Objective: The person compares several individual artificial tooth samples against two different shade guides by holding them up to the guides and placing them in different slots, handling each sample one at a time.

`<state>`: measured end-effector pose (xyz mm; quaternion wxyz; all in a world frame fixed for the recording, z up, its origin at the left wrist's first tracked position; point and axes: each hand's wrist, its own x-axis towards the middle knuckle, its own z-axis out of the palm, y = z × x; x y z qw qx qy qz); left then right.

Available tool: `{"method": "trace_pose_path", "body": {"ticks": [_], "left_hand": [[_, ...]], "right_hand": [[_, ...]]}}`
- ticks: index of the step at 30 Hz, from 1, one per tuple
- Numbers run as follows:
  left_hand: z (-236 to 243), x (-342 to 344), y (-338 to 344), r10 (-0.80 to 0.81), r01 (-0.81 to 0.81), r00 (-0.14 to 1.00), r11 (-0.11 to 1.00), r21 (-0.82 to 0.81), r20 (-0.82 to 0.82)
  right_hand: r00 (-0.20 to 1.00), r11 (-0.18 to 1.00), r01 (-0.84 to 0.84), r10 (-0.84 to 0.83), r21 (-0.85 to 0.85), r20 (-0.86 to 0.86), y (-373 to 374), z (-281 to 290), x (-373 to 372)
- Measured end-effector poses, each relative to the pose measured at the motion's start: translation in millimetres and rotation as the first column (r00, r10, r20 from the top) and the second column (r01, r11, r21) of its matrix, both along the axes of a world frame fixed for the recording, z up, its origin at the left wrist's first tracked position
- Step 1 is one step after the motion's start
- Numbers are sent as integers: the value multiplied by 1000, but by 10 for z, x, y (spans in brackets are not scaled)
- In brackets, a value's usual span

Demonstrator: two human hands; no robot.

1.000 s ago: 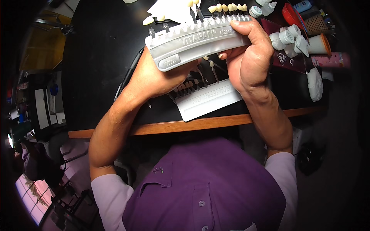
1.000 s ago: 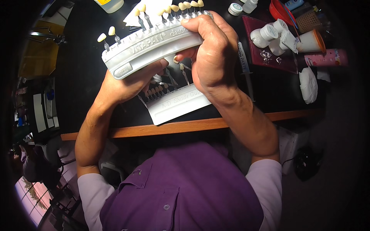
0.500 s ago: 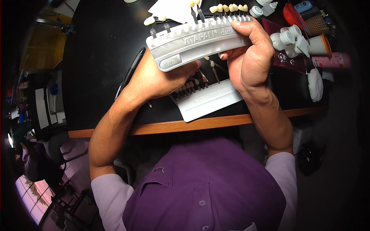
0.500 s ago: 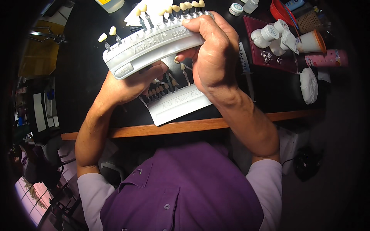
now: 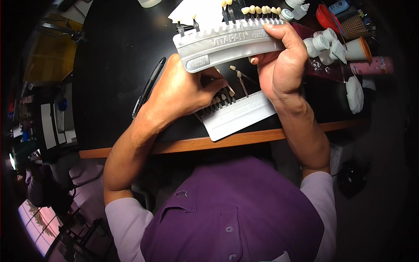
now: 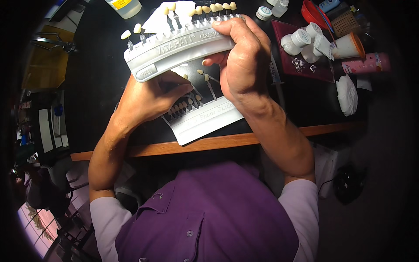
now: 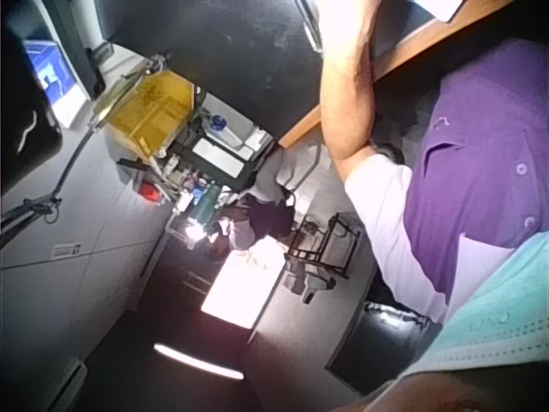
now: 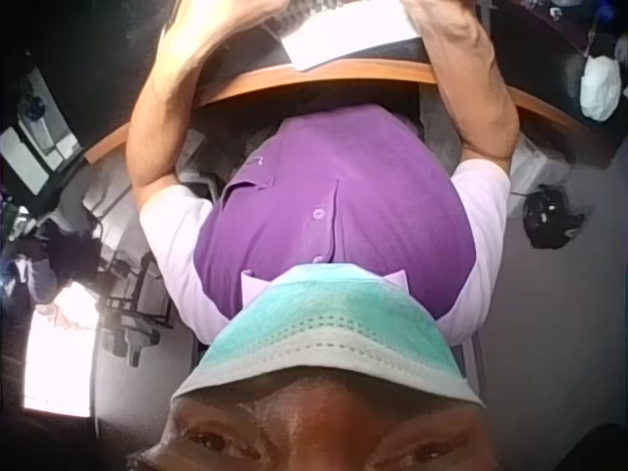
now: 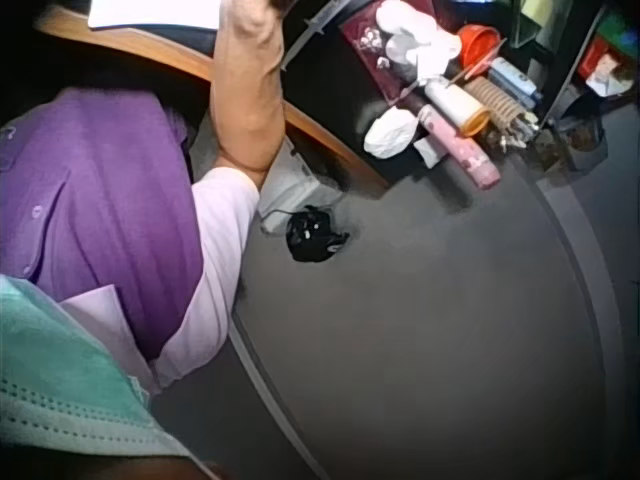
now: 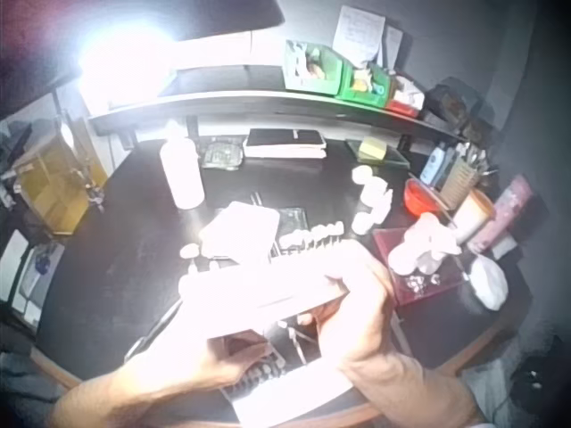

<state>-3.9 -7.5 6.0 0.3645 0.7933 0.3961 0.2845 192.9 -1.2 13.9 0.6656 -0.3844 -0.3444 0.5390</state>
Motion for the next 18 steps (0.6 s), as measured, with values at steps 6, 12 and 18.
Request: {"method": "trace_pose_path", "body": {"ticks": [6,12,18], "left_hand": [[108,-4,-12,-15,11,997,999,-42,-81],[225,-79,-132,-31,75,938,990,116,-345],[173,-35,-200,-12,80,916,985,152,-401]], "right_hand": [[1000,1000,-1,1,7,0,8,-15,12],[1000,1000,11,-11,-2,7,10,2,17],[999,999,32,-32,-2,10,18,2,19]]}}
